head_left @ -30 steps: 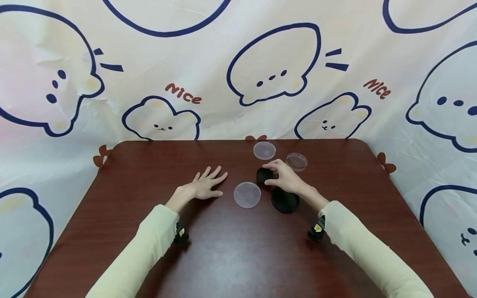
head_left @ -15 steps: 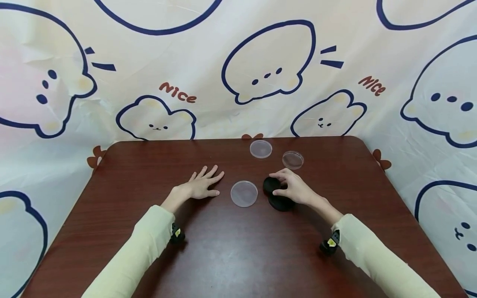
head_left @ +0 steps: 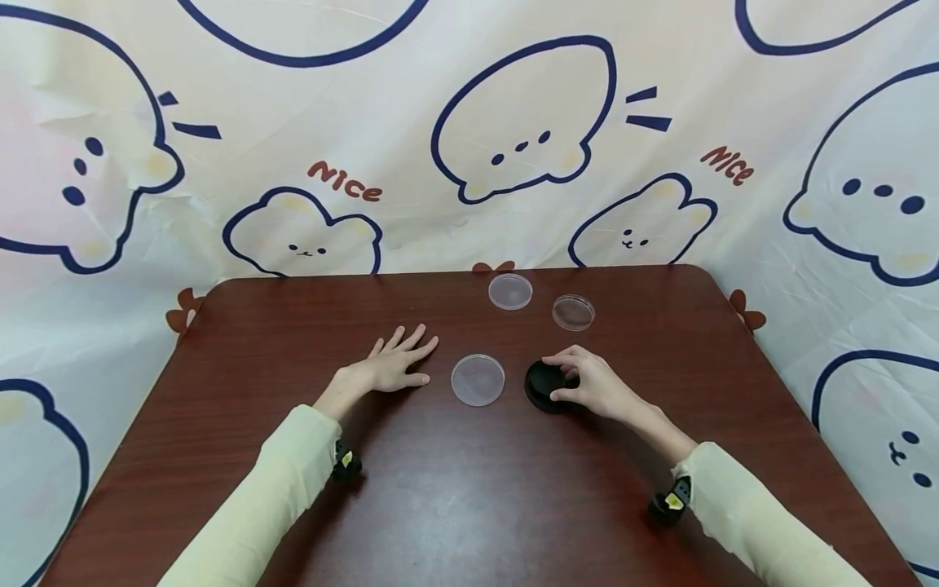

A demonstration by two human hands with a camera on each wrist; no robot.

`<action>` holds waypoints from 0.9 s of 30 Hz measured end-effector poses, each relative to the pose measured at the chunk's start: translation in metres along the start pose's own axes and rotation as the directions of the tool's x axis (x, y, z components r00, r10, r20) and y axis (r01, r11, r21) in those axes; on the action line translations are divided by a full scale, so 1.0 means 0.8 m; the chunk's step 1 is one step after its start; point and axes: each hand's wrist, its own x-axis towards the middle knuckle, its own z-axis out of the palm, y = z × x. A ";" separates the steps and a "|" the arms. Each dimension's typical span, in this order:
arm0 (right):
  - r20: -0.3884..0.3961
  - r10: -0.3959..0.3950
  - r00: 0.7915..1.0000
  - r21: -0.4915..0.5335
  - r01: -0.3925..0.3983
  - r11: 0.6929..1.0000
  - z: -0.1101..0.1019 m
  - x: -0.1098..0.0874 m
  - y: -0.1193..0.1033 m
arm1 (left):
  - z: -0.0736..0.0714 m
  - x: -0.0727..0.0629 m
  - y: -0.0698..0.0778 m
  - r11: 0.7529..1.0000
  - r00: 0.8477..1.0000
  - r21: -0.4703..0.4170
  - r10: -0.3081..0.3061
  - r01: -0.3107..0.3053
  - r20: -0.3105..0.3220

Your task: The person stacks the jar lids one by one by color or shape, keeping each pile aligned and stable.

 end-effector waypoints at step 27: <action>-0.094 -0.057 0.994 -0.072 0.050 0.996 0.012 -0.014 0.016 | 0.004 0.000 -0.002 1.000 1.000 0.003 0.022 -0.022 -0.016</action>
